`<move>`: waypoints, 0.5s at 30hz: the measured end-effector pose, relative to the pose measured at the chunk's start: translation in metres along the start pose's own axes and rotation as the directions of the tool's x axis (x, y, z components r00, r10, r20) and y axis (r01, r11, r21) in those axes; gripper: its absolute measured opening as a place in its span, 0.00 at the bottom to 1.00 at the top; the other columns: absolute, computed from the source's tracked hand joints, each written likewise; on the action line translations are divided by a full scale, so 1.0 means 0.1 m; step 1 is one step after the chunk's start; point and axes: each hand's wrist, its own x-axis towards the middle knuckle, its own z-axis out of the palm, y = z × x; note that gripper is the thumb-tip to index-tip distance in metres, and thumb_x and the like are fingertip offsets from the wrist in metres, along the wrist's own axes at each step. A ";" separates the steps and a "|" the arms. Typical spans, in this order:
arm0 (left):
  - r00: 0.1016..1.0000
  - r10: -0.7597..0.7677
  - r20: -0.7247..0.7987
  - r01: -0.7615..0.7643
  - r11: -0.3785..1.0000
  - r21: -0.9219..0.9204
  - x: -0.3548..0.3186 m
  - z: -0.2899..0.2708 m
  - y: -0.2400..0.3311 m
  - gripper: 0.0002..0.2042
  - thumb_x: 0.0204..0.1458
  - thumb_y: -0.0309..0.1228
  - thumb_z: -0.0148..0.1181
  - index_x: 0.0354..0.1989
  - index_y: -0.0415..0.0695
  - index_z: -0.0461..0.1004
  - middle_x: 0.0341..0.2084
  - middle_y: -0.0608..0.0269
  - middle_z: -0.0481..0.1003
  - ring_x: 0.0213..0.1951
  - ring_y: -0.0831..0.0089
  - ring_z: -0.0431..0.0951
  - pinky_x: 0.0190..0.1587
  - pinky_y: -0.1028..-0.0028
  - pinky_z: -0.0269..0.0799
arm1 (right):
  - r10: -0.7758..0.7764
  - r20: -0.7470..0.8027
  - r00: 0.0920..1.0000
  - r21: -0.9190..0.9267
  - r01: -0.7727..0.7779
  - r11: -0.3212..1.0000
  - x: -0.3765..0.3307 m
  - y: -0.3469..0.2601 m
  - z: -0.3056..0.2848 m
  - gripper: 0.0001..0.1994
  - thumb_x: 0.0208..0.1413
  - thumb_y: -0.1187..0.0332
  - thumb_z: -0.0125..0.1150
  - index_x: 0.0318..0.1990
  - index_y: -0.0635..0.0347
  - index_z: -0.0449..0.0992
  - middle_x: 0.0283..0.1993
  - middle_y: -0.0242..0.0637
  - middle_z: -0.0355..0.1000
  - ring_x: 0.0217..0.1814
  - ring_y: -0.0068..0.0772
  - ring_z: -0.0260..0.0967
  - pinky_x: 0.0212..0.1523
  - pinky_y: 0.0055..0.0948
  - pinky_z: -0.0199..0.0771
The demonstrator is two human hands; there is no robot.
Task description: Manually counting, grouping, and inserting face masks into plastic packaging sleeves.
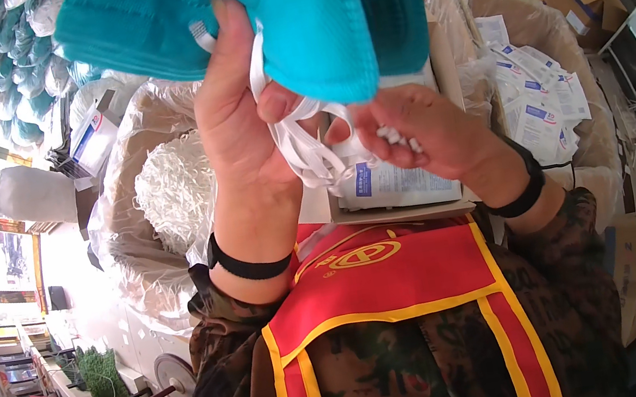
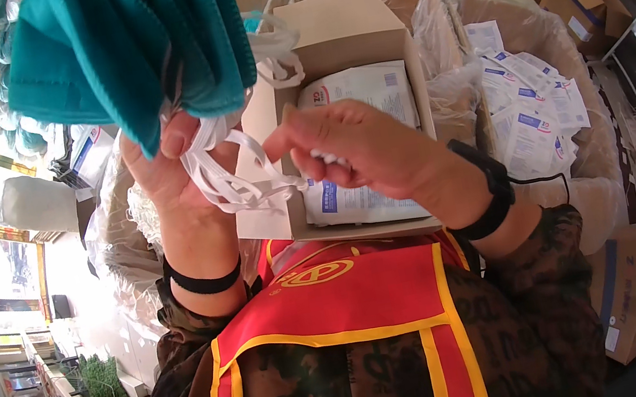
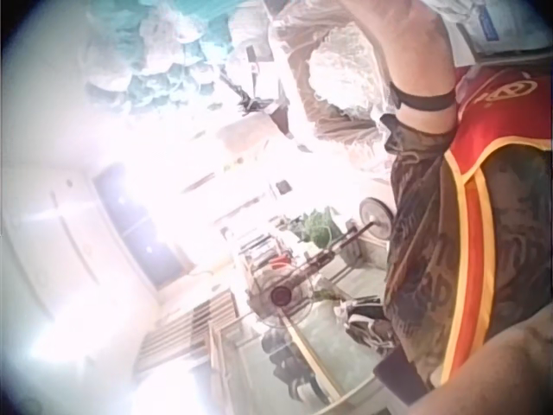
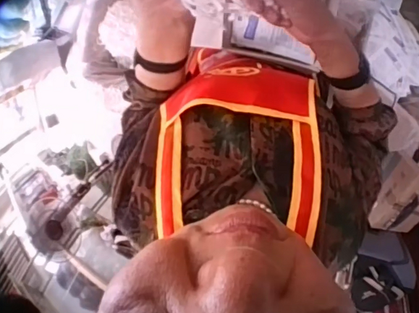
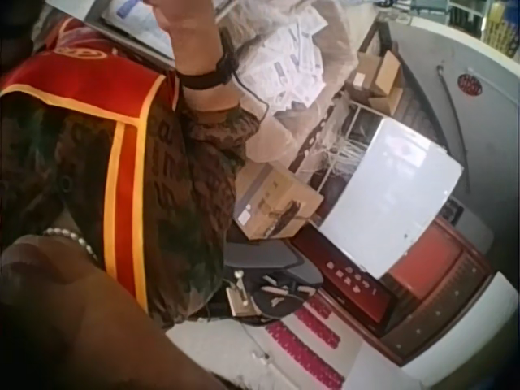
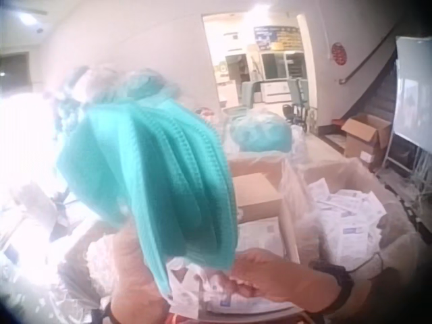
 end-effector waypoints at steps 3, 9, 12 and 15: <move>0.990 0.013 -0.139 -0.007 0.999 0.041 0.03 -0.01 -0.02 0.16 0.66 0.42 0.43 0.48 0.41 0.69 0.11 0.71 0.67 0.12 0.85 0.64 0.26 0.81 0.73 | -0.062 0.203 0.977 -0.023 0.068 0.997 0.01 0.06 -0.04 0.23 0.63 0.48 0.54 0.47 0.62 0.78 0.29 0.23 0.68 0.26 0.11 0.57 0.25 0.13 0.57; 0.997 -0.069 -0.042 0.068 0.997 -0.024 -0.02 -0.40 0.09 0.15 0.59 0.37 0.48 0.46 0.39 0.73 0.11 0.62 0.70 0.19 0.72 0.75 0.44 0.66 0.79 | 0.022 0.297 0.955 -0.318 0.077 0.945 0.04 0.02 0.11 0.18 0.63 0.57 0.58 0.49 0.64 0.77 0.38 0.29 0.74 0.40 0.15 0.65 0.42 0.21 0.67; 0.990 -0.131 0.046 0.133 0.990 -0.044 0.01 -0.39 0.10 0.16 0.59 0.37 0.48 0.48 0.39 0.72 0.13 0.62 0.71 0.18 0.74 0.74 0.36 0.68 0.79 | 0.079 0.306 0.949 -0.351 0.035 0.936 0.00 0.00 0.12 0.17 0.63 0.60 0.56 0.51 0.65 0.74 0.36 0.25 0.70 0.37 0.15 0.63 0.39 0.18 0.64; 0.999 -0.040 -0.022 0.039 0.998 -0.053 0.03 -0.42 0.14 0.18 0.59 0.38 0.49 0.50 0.38 0.71 0.16 0.62 0.73 0.18 0.77 0.74 0.35 0.71 0.78 | 0.179 0.336 0.925 -0.323 -0.066 0.944 -0.03 0.03 0.09 0.17 0.64 0.61 0.55 0.53 0.64 0.73 0.29 0.22 0.66 0.31 0.12 0.60 0.33 0.16 0.60</move>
